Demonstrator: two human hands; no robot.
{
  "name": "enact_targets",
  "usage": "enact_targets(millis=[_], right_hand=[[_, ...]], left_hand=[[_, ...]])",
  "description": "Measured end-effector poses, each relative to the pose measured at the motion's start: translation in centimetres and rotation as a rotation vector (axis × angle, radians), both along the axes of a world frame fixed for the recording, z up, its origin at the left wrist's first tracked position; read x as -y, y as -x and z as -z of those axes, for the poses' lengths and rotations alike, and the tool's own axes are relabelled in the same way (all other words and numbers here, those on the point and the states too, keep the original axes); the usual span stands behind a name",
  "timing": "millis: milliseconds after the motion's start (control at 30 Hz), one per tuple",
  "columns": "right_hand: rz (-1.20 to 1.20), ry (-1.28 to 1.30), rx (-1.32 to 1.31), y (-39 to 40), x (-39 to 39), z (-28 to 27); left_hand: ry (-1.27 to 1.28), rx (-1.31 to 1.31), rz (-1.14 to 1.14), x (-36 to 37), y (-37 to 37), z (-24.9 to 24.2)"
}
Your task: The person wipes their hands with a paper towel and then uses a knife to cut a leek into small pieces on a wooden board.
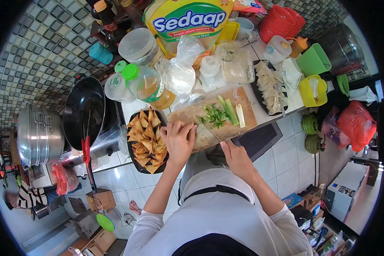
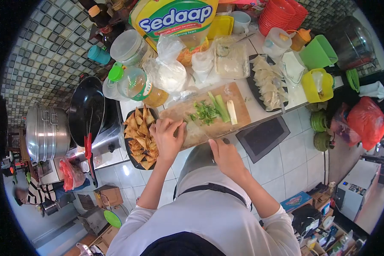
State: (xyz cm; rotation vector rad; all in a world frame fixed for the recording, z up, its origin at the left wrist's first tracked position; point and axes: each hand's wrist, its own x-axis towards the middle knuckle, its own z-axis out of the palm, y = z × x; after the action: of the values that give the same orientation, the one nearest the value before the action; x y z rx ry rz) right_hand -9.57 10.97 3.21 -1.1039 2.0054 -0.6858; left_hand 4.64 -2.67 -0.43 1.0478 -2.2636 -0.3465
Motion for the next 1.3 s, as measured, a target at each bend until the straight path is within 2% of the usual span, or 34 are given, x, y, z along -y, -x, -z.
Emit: enact_targets(millis=[133,233,700,933,1133,1200,1300], right_hand=[[-0.037,0.057,-0.035,0.3,-0.2,0.2],[-0.026,0.193,0.024,-0.4,0.0,0.4],[-0.087,0.012,0.012,-1.0,0.8,0.4],[-0.123,0.015,0.024,-0.9,1.7,1.0],[-0.106,0.015,-0.093,-1.1,2.5,0.6],[-0.099,-0.140,-0.046,-0.8,1.4,-0.8],[-0.072,-0.046,-0.045,0.2,0.3,-0.2]], left_hand=[[0.040,0.032,0.006,-0.3,0.0,-0.1],[0.064,0.057,-0.004,-0.4,0.0,-0.4],[-0.056,0.011,-0.049,0.0,-0.1,-0.2],[-0.069,-0.014,-0.037,0.0,-0.1,0.5],[-0.036,-0.007,-0.035,0.1,-0.1,0.2],[-0.009,-0.001,-0.039,0.2,-0.3,0.3],[0.001,-0.020,-0.035,0.0,0.1,0.3]])
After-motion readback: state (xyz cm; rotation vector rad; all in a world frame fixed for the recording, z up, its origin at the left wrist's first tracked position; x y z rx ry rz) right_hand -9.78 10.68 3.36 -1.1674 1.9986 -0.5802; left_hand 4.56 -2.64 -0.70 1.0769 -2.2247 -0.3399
